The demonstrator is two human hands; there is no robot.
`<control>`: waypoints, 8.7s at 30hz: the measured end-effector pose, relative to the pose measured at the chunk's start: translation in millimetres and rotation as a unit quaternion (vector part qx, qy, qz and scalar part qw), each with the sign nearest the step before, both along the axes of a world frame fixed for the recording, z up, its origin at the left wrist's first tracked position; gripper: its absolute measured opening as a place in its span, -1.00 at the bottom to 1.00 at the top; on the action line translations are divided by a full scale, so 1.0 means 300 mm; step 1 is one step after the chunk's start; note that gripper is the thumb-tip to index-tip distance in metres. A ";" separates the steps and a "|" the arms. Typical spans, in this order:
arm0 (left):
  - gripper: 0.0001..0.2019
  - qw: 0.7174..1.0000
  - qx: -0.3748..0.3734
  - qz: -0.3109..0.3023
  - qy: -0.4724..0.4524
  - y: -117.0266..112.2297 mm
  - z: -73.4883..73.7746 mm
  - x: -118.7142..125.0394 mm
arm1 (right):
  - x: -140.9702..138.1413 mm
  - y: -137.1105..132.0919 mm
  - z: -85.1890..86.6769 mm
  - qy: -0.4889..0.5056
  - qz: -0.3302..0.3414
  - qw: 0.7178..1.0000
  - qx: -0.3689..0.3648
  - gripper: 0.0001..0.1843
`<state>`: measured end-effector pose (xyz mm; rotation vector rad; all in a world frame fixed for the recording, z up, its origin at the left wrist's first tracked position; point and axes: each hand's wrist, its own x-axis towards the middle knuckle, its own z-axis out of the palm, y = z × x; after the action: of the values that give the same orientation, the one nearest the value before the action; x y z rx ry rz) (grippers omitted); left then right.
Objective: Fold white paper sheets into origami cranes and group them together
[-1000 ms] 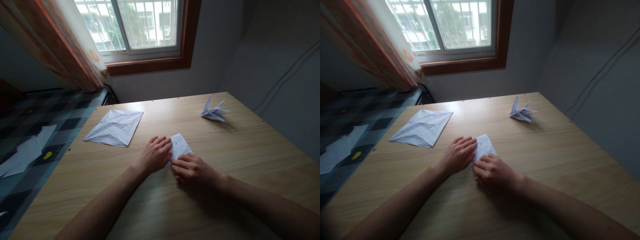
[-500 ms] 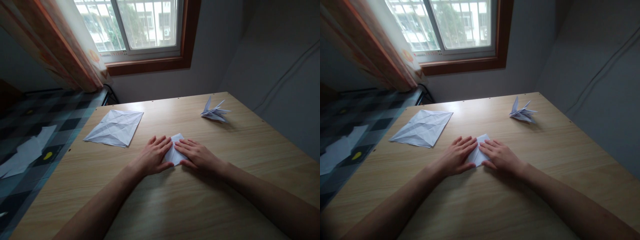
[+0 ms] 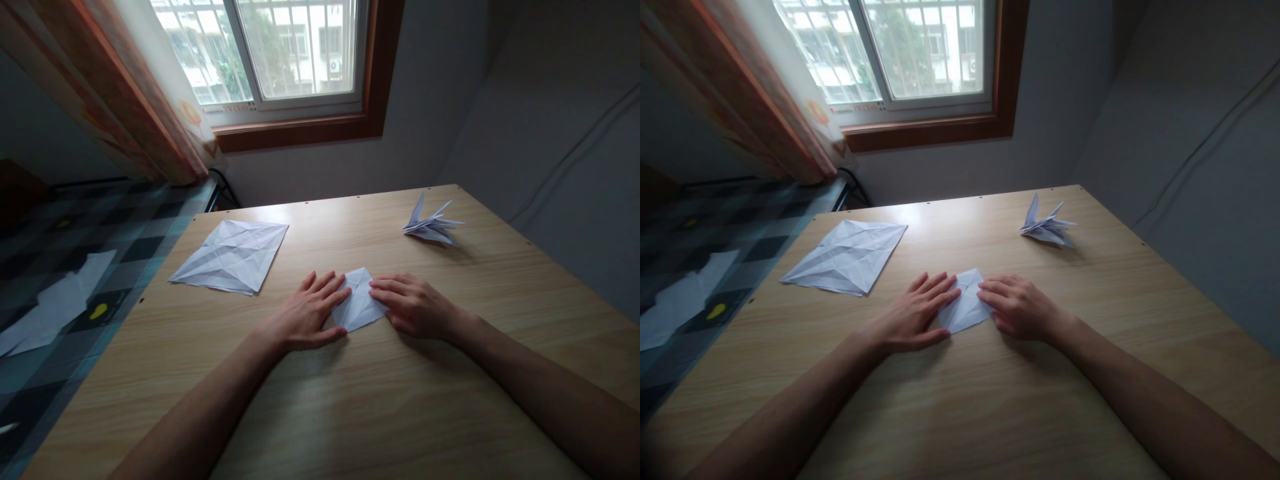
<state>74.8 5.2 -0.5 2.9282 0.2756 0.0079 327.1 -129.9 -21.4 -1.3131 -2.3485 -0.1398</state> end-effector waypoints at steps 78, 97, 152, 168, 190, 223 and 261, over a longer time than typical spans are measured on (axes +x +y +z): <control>-0.27 1.000 -0.024 0.012 -0.004 -0.001 0.003 0.004 | -0.146 -0.061 0.023 -0.033 0.022 0.972 -0.232 0.15; -0.24 0.999 -0.028 0.015 0.009 -0.004 0.007 0.005 | -0.018 -0.046 -0.024 -0.074 -0.061 0.980 -0.175 -0.10; -0.75 0.979 -0.023 -0.029 -0.202 -0.002 -0.023 0.015 | 0.018 0.001 0.003 0.027 0.002 0.999 -0.021 -0.79; -0.71 0.979 -0.015 -0.027 -0.204 -0.007 -0.020 0.021 | 0.016 0.008 -0.016 0.106 0.005 0.994 0.002 -0.81; -0.84 0.937 0.188 0.034 -0.291 -0.042 -0.026 0.042 | -0.174 -0.020 0.009 0.073 -0.008 0.990 0.117 -0.87; -0.78 0.944 0.216 -0.113 -0.222 -0.030 0.001 0.028 | -0.086 0.040 -0.018 0.086 0.021 0.992 -0.094 -0.67; -0.79 0.965 0.019 0.072 -0.252 -0.049 -0.042 0.089 | -0.158 -0.022 0.002 0.007 -0.089 0.996 0.015 -0.81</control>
<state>101.5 -9.5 -13.1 2.8076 0.4014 0.7701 279.8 -136.6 -20.7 -1.5028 -2.2071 -0.2194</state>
